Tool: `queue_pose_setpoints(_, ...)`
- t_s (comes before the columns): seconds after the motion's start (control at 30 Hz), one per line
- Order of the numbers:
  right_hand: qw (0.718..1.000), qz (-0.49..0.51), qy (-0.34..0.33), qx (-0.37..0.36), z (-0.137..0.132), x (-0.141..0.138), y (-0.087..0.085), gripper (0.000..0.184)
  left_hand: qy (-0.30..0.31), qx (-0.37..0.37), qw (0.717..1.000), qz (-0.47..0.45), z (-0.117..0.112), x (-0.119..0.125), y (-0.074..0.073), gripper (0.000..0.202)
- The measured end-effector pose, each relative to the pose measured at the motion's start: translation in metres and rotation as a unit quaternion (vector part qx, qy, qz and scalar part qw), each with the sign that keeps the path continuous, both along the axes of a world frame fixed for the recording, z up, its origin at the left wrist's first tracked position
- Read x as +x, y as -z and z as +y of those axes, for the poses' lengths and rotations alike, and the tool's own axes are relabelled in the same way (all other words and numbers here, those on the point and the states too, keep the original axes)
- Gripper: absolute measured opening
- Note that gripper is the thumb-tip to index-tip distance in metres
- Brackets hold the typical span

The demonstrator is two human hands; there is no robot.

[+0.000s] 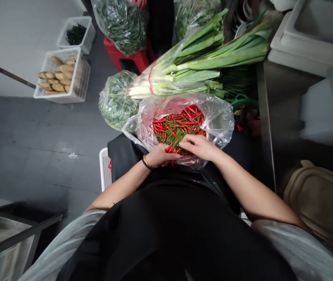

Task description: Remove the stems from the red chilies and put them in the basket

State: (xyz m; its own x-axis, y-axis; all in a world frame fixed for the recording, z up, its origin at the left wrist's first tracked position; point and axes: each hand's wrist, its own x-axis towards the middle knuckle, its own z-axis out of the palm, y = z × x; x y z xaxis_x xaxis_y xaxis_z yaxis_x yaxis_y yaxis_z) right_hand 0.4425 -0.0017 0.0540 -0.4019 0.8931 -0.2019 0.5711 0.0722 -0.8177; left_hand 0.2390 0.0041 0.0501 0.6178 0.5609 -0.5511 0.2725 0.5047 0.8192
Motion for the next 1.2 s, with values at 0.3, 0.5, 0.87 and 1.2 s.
queue_pose_setpoints(0.3,0.937,0.298,0.069,-0.169,-0.041,-0.038,0.007,0.052,0.172,0.092,0.974,-0.112,-0.005,-0.016,-0.015,0.034)
queue_pose_setpoints(0.5,0.990,0.002,0.004,0.140,-0.045,-0.037,-0.006,0.040,0.133,-0.026,0.988,-0.081,-0.012,-0.019,-0.004,0.041)
queue_pose_setpoints(0.87,0.891,-0.439,-0.086,0.082,0.055,-0.053,0.007,0.042,-0.126,-0.126,0.950,-0.255,0.012,-0.036,0.010,0.031)
queue_pose_setpoints(1.2,0.953,-0.297,-0.005,0.064,0.061,-0.036,0.012,0.039,-0.260,-0.040,0.962,-0.070,0.035,-0.010,0.013,0.043)
